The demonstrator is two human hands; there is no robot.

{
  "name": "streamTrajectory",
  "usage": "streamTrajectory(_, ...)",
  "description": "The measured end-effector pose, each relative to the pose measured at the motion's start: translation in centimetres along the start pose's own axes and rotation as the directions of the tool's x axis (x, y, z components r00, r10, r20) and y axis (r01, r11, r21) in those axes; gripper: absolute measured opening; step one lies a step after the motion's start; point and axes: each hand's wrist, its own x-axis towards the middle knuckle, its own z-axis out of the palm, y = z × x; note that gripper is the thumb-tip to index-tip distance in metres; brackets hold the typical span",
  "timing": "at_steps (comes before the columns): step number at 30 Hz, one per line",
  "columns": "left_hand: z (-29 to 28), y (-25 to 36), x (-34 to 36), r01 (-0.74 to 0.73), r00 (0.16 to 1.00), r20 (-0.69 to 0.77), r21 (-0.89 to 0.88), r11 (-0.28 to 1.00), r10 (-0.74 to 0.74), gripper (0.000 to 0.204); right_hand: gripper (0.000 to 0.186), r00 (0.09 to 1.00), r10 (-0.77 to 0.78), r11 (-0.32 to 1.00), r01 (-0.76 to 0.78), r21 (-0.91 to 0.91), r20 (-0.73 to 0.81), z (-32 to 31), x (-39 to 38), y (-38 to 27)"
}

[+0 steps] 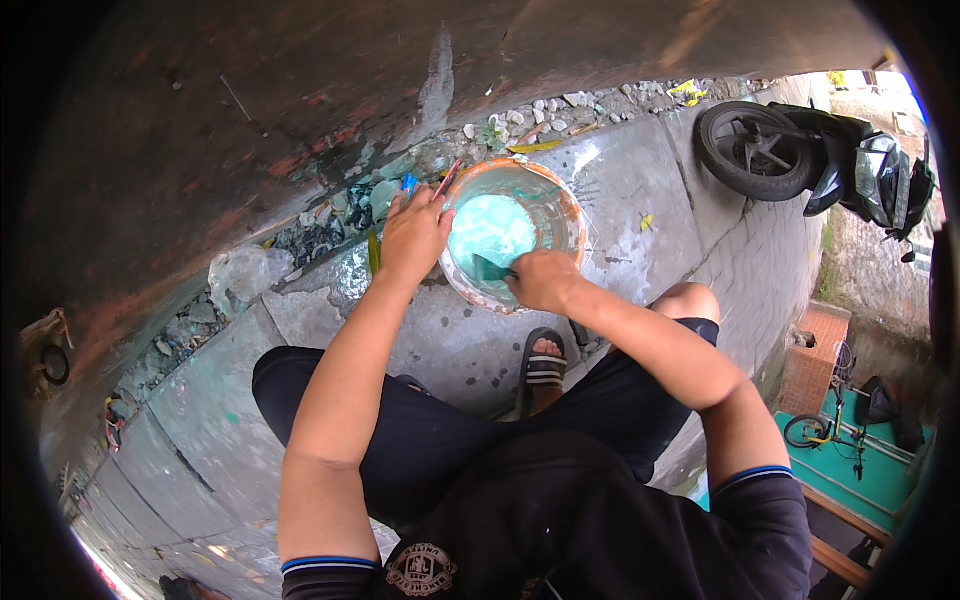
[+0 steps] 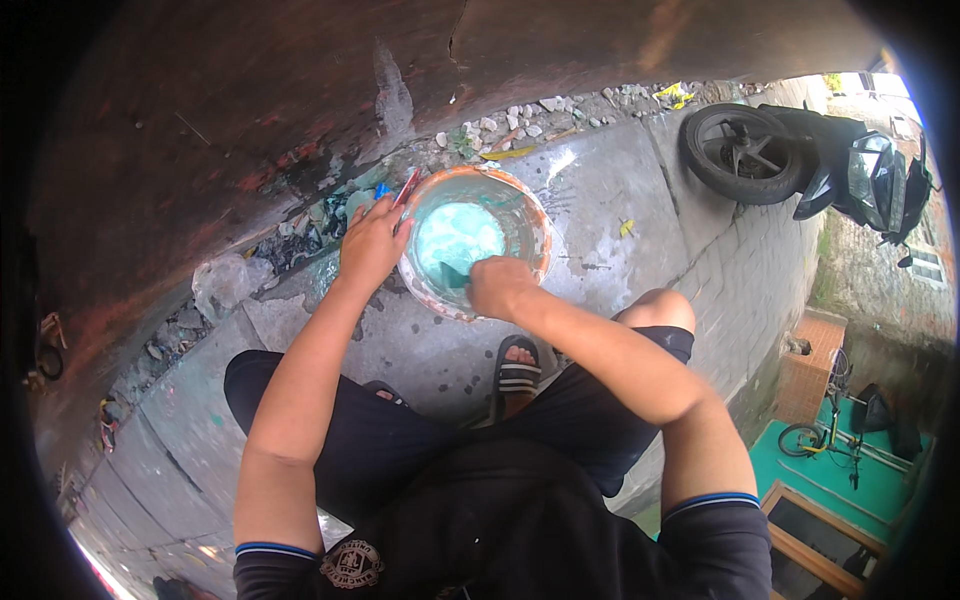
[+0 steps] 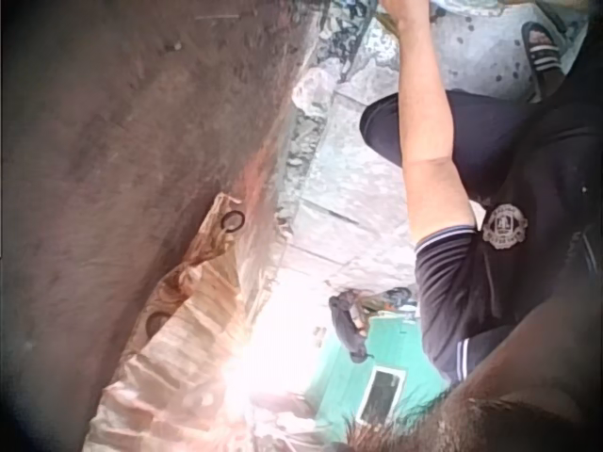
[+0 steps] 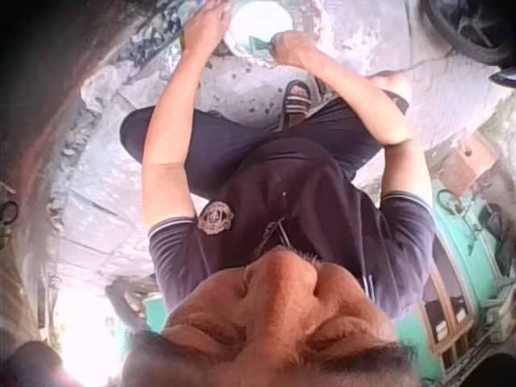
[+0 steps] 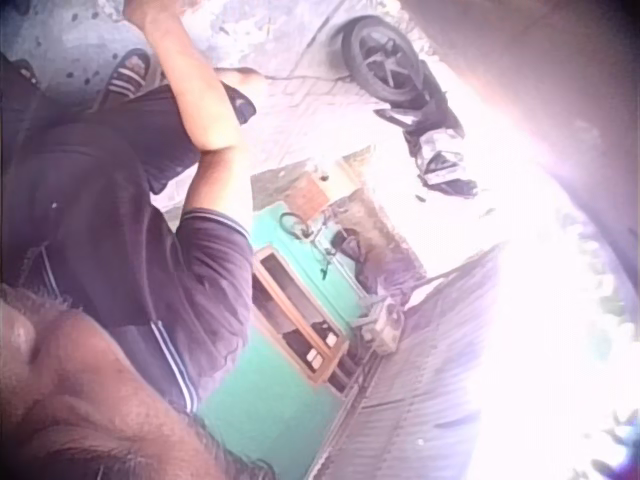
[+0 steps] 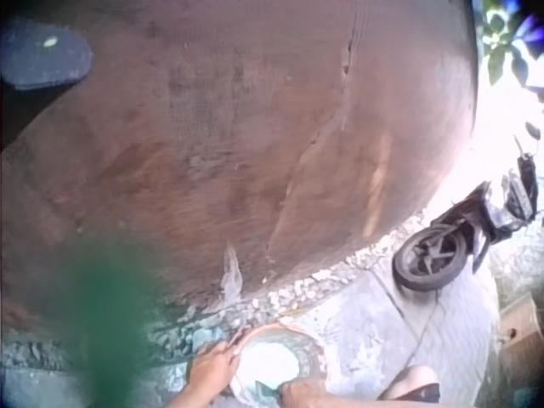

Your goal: The person mixes a green liquid in a bucket with a trowel, walks inside a house, and then pours water into a container using a small cup.

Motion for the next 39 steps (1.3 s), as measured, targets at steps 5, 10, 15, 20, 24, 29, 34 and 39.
streamTrajectory(5,0.0,0.1,0.0,0.004,1.000,0.002,-0.028,1.000,-0.004,0.034,0.034,0.995,0.014,1.000,-0.016,-0.026,-0.096,-0.8,4.9,-1.6)
streamTrajectory(10,0.3,-0.1,-0.3,-0.005,1.000,-0.014,-0.009,1.000,0.005,0.033,0.032,0.956,0.263,0.959,-0.244,0.145,-0.132,-2.3,6.8,1.3)
streamTrajectory(15,0.4,-0.5,-0.3,-0.001,1.000,-0.030,0.010,1.000,0.001,0.032,0.029,0.948,0.257,0.964,-0.265,-0.019,-0.187,-3.9,6.4,1.8)
streamTrajectory(20,0.4,-0.4,0.0,0.010,1.000,0.014,-0.030,1.000,-0.009,0.034,0.023,0.958,0.047,0.991,-0.081,-0.109,-0.284,-2.3,7.4,0.6)
streamTrajectory(24,0.4,-0.2,0.1,-0.005,1.000,-0.004,-0.039,0.999,0.004,0.034,0.026,0.954,-0.056,0.994,0.024,-0.111,-0.296,0.6,7.3,-0.1)
streamTrajectory(29,0.1,-0.5,0.0,0.019,0.999,0.030,-0.029,0.999,-0.018,0.035,0.024,0.983,-0.122,0.981,0.099,-0.166,-0.139,1.1,4.5,-0.8)
streamTrajectory(34,-0.1,-0.5,0.0,0.018,0.999,0.032,-0.038,0.999,-0.017,0.035,0.025,0.997,0.072,0.964,-0.068,-0.259,0.005,-0.2,2.9,2.2)
streamTrajectory(39,-0.4,-0.1,0.1,0.035,0.998,0.045,-0.059,0.998,-0.032,0.035,0.024,0.981,0.158,0.922,-0.187,-0.339,-0.112,-1.5,4.8,4.2)
